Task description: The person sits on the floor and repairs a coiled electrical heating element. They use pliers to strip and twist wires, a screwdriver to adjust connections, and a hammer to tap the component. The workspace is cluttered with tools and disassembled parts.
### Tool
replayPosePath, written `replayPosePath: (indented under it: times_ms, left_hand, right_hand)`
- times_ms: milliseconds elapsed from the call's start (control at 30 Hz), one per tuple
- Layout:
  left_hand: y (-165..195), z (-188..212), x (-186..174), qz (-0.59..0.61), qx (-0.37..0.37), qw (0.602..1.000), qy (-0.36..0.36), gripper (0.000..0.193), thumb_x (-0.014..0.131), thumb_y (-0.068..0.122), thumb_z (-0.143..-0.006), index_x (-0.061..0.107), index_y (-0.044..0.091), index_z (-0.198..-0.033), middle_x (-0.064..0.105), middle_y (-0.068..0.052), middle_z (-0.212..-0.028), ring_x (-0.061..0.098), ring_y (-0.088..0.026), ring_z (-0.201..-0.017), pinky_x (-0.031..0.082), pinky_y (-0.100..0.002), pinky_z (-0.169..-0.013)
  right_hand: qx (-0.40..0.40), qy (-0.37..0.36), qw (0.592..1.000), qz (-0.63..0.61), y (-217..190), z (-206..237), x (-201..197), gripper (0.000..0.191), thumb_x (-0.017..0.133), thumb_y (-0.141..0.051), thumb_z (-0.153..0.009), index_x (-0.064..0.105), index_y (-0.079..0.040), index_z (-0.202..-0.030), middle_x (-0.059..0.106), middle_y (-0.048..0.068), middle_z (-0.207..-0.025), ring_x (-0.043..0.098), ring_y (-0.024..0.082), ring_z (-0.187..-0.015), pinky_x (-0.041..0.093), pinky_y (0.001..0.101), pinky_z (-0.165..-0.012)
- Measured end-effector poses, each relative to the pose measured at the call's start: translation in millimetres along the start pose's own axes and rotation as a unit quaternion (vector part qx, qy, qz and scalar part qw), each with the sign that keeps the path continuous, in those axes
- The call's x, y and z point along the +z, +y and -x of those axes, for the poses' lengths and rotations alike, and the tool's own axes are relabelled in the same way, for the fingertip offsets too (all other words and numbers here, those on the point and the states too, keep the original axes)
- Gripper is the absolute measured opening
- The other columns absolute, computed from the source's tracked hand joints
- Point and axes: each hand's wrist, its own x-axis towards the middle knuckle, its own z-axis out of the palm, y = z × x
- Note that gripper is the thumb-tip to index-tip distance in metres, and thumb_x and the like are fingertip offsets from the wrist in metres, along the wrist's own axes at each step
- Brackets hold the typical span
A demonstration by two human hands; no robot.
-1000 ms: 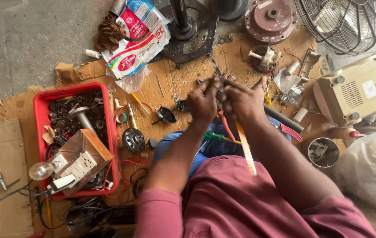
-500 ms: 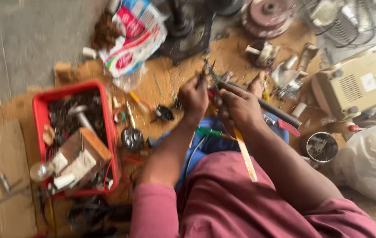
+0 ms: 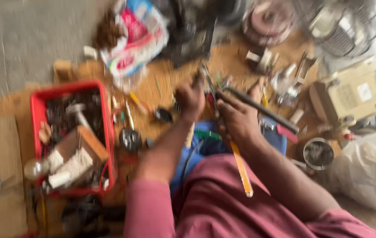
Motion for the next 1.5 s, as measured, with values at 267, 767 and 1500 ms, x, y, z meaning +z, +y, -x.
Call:
replayPosePath:
  times_ms: [267, 767, 1500]
  left_hand:
    - [-6, 11, -5, -0.094, -0.09, 0.991, 0.039, 0.048, 0.071, 0.039, -0.103, 0.075, -0.002, -0.077, 0.067, -0.012, -0.059, 0.059, -0.018, -0.052, 0.044, -0.038, -0.052]
    - [11, -10, -23, -0.157, -0.004, 0.987, 0.034, 0.027, 0.075, 0.025, -0.096, 0.076, 0.001, -0.084, 0.071, -0.01, -0.066, 0.064, -0.015, -0.06, 0.048, -0.035, -0.06]
    - [32, -11, -96, 0.34, -0.084, 0.919, -0.18, 0.021, 0.067, 0.013, -0.102, 0.076, 0.002, -0.118, 0.077, -0.008, -0.084, 0.049, -0.002, -0.055, 0.037, -0.019, -0.049]
  right_hand:
    - [-0.003, -0.014, 1.0, -0.011, -5, 15, -2, 0.039, 0.057, -0.01, -0.098, 0.058, -0.004, -0.137, 0.065, 0.008, -0.072, 0.05, 0.013, -0.037, 0.039, 0.0262, -0.033]
    - [0.002, -0.022, 0.988, 0.152, -55, 69, -18, 0.035, 0.058, -0.022, -0.099, 0.072, -0.005, -0.126, 0.072, 0.008, -0.083, 0.061, 0.011, -0.06, 0.047, 0.0262, -0.053]
    - [-0.064, -0.015, 0.996, -0.067, -26, 46, -130, 0.053, 0.05, -0.018, -0.109, 0.049, -0.002, -0.159, 0.058, 0.002, -0.085, 0.031, 0.002, -0.042, 0.028, 0.0198, -0.039]
